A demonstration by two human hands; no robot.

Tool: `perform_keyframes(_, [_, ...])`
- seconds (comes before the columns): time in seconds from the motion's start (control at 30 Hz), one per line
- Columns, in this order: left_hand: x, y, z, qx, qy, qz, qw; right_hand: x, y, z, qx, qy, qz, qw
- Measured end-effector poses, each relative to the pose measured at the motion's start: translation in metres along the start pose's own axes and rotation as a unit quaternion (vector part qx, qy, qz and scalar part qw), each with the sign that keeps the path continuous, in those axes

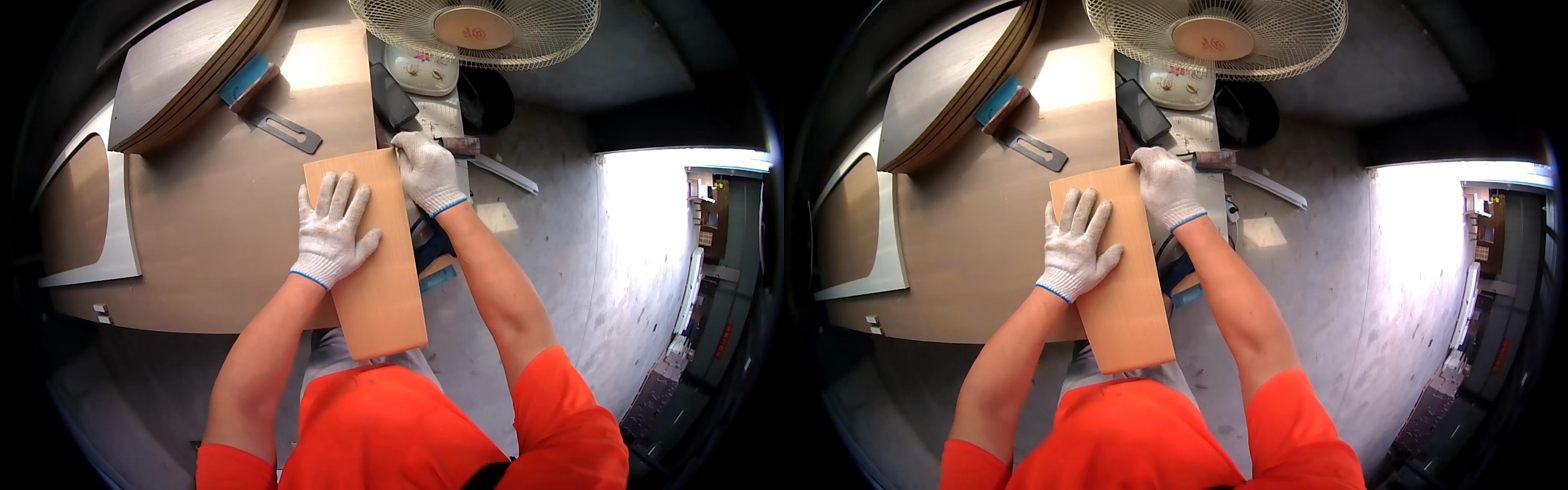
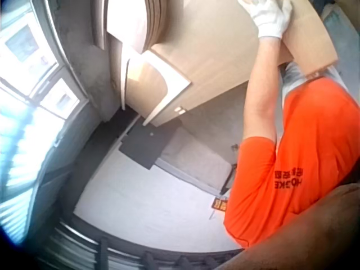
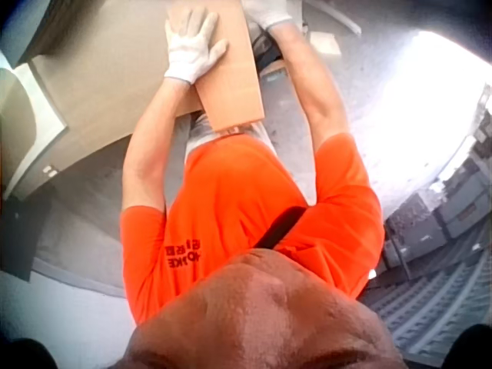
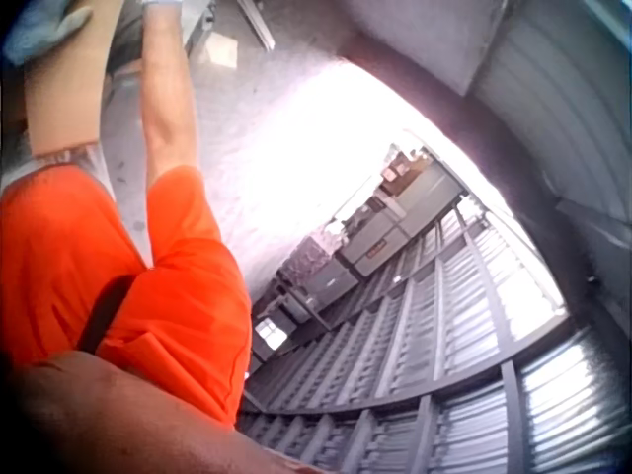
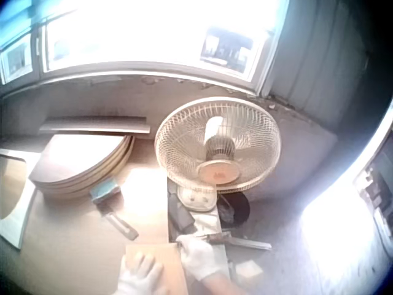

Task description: The person uses a heat gun to warm a rectangular wooden board, then smooths the surface with a scraper and sanding block. They trim the edges with a utility knife and sand the corners. Finally, the person carries the finished board across the workshop and places it on a stack of similar boards.

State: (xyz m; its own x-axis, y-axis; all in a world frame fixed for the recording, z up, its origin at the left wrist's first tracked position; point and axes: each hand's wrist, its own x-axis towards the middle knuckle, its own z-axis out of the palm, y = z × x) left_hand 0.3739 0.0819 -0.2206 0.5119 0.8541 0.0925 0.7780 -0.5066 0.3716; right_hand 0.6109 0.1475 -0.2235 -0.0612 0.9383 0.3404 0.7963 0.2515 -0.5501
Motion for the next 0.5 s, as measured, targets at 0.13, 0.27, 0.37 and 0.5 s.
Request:
perform_keyframes(0.13, [-0.001, 0.000, 0.002, 0.005, 0.005, 0.000, 1.000, -0.029, -0.011, -0.016, -0.010, -0.034, -0.049, 0.998])
perform_keyframes(0.27, [-0.003, -0.001, 0.003, 0.008, 0.001, -0.015, 1.000, -0.113, -0.040, -0.051, 0.009, -0.124, -0.082, 0.989])
perform_keyframes(0.37, [-0.005, -0.001, 0.001, 0.008, 0.002, -0.016, 1.000, -0.158, -0.054, -0.080, 0.036, -0.212, -0.034, 0.976])
perform_keyframes(0.5, [-0.003, 0.000, 0.002, 0.004, 0.004, -0.013, 1.000, -0.070, -0.022, -0.040, -0.020, -0.013, -0.028, 0.999])
